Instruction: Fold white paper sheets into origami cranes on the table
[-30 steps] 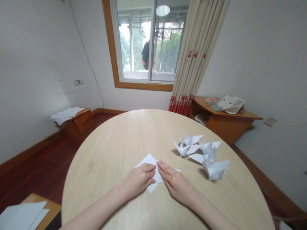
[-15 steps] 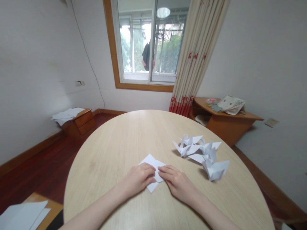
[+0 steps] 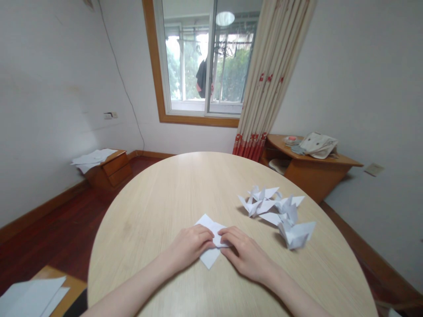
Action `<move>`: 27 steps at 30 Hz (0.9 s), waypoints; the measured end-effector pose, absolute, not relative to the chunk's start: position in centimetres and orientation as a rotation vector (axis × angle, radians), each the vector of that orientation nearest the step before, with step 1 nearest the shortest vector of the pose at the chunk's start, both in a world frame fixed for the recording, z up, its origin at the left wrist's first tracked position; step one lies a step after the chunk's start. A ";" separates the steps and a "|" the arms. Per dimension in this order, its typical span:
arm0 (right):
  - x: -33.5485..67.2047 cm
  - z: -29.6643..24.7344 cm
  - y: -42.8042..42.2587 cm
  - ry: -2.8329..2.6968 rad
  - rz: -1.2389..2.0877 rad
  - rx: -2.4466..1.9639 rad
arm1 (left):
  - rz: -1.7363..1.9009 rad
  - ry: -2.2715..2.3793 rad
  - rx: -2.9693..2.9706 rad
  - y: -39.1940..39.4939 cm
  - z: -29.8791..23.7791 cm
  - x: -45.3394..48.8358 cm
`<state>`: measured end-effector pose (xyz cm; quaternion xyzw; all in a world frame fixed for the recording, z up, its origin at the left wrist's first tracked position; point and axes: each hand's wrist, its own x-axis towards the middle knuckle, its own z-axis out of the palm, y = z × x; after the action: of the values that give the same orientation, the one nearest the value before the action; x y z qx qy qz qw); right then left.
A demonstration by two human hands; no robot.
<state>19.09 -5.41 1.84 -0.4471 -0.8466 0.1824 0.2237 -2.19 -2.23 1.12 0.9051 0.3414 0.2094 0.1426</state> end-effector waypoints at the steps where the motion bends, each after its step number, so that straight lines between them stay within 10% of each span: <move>1: 19.0 1.8 -5.4 -2.319 0.520 -1.242 | 0.594 0.991 2.618 -2.2 1.1 -2.2; 27: 17.7 0.7 -5.2 -2.197 0.419 -1.361 | 0.700 1.166 2.425 -3.2 0.7 -0.5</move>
<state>17.73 -5.16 0.68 -0.5021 -0.8105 0.1548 0.2588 -0.52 -3.21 0.68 0.8579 0.4127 0.2478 0.1797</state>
